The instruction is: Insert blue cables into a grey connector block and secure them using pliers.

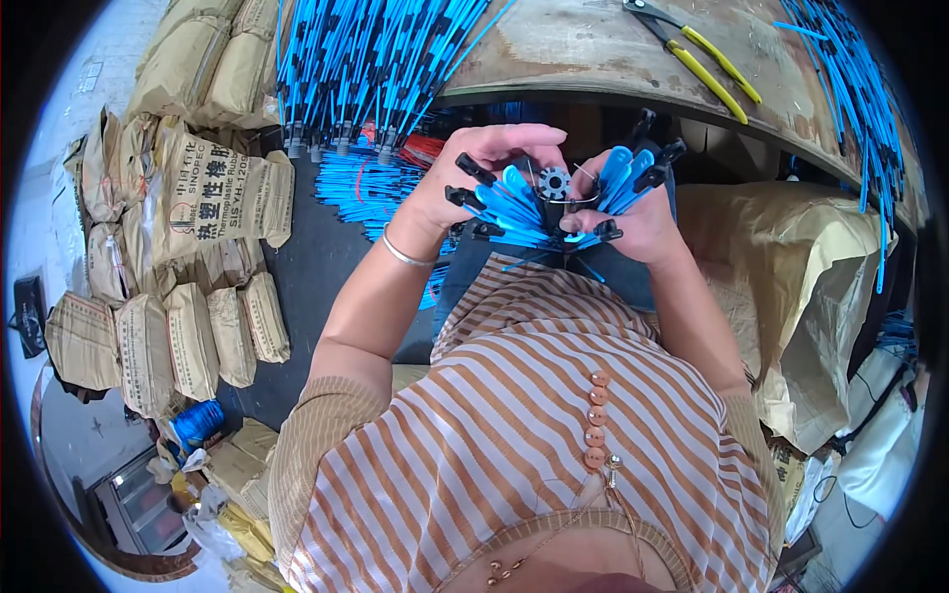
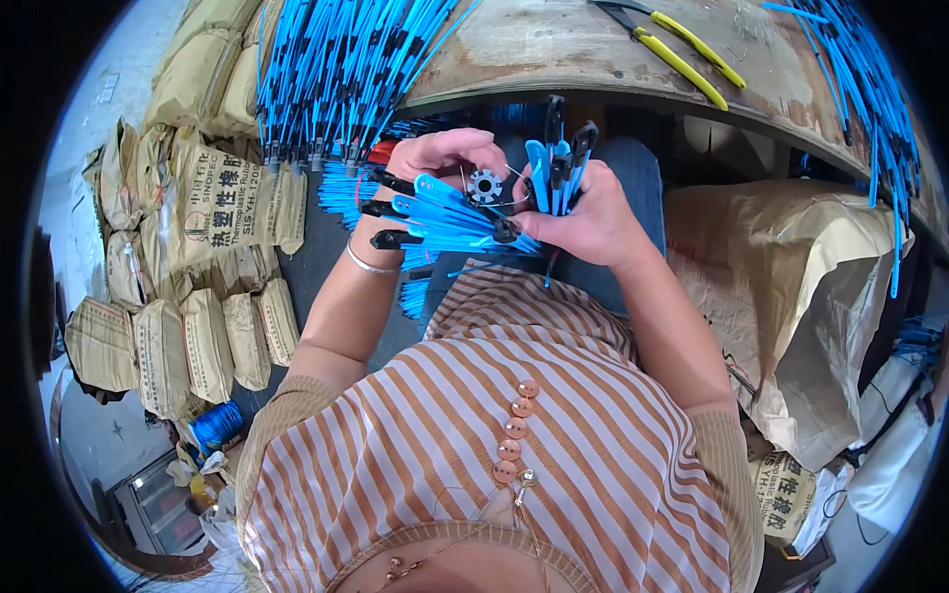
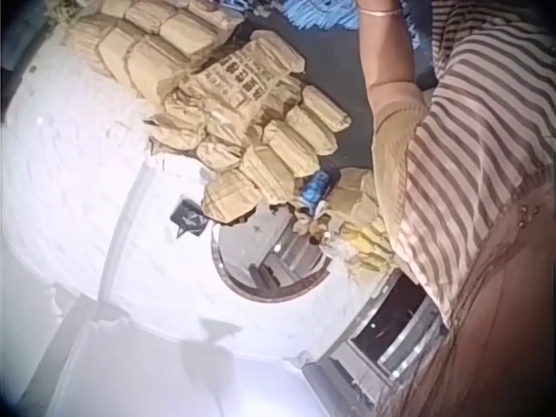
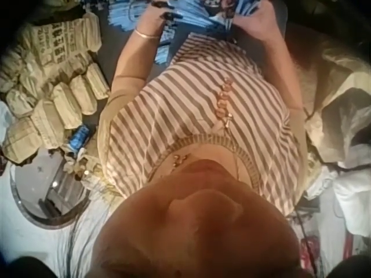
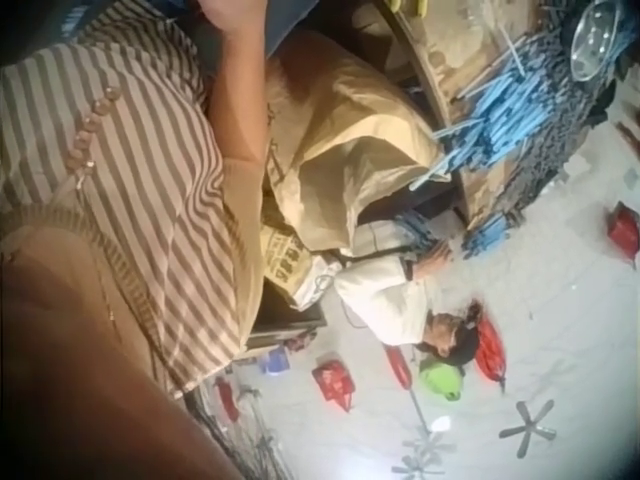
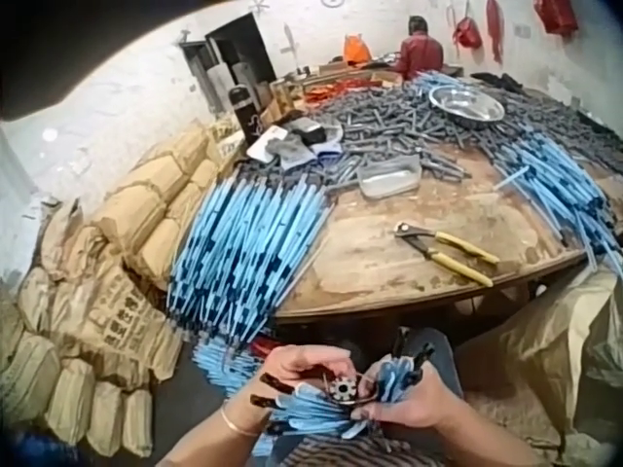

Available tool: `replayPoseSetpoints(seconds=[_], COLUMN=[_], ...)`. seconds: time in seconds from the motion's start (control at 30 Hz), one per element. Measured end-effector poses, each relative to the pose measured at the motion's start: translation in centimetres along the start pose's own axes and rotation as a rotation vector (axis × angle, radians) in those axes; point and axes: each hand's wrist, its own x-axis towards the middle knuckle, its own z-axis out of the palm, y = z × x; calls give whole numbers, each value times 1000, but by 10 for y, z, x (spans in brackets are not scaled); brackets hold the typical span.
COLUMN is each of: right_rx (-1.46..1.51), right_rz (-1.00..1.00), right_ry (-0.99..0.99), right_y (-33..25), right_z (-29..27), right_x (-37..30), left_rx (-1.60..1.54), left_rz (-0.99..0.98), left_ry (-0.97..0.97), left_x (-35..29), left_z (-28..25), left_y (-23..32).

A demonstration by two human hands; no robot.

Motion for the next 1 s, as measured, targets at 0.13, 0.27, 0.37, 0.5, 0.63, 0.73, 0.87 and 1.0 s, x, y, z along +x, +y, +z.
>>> replayPoseSetpoints(seconds=[0.13,0.27,0.37,0.5,0.63,0.73,0.87,1.0], right_rx=[-29,-11,8,-2,-82,-31,-86,-153], right_rz=[-7,-27,10,39,17,43,58,68], right_ry=[30,66,83,98,95,166,230,287], right_y=[-2,-4,-4,-5,-8,-5,-4,-4], right_z=[0,-1,1,2,3,5,7,10], right_x=[0,-2,-3,-4,-2,-1,-2,-3], left_rx=[145,196,199,218,264,291,99,-31], left_rz=[67,101,95,94,106,129,100,73], left_ry=[-20,-126,-100,-90,-142,-167,-183,-174], left_x=[4,8,8,8,8,10,2,-1], left_z=[-1,0,4,6,4,-1,-9,-11], left_y=[2,1,4,14,21,19,5,-1])
